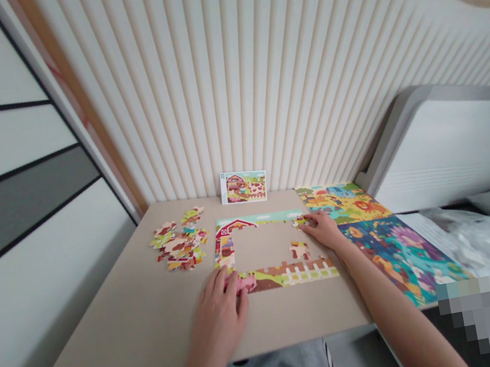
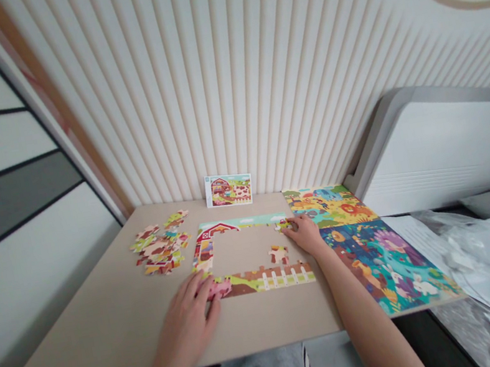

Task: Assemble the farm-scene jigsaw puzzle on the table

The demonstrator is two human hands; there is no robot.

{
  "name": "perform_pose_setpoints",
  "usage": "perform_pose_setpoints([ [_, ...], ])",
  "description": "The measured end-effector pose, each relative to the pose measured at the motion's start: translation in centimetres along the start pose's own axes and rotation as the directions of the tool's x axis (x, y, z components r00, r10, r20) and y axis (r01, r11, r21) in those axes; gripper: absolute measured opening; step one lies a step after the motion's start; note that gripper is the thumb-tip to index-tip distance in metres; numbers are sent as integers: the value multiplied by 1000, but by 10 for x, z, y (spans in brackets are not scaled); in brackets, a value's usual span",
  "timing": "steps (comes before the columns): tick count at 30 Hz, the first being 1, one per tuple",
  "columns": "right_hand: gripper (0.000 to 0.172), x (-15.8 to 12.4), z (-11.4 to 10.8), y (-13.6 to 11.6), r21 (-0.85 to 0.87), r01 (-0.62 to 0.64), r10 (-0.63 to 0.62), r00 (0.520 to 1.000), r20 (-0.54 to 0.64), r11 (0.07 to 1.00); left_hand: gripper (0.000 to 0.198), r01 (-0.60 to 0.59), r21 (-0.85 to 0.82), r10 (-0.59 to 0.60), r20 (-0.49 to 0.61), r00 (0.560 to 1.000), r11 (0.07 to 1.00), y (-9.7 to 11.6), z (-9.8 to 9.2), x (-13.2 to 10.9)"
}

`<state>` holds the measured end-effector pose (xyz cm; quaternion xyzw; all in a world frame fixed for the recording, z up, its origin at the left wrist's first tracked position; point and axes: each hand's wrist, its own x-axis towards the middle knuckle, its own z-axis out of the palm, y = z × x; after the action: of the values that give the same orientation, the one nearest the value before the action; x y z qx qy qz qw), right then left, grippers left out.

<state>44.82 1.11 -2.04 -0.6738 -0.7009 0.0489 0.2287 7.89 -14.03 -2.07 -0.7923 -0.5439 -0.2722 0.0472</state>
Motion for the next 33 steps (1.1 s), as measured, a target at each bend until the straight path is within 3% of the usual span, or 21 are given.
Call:
perform_pose_setpoints([
  [14, 46, -6, -13, -20, -242, 54, -38, 997, 72, 969, 31, 2, -1, -2, -10, 1000, 1000, 0, 0, 0],
  [20, 47, -9, -10, -20, -205, 73, -71, 997, 17, 976, 32, -5, -11, 4, -33, 999, 1000, -1, 1, 0],
  [25, 37, -5, -9, -16, -206, 119, -107, 992, 69, 971, 32, 8, -4, -8, 0, 1000, 1000, 0, 0, 0],
  [33, 35, -6, -17, -26, -261, 213, -184, 974, 129, 942, 28, 0, -29, -1, -25, 1000, 1000, 0, 0, 1],
])
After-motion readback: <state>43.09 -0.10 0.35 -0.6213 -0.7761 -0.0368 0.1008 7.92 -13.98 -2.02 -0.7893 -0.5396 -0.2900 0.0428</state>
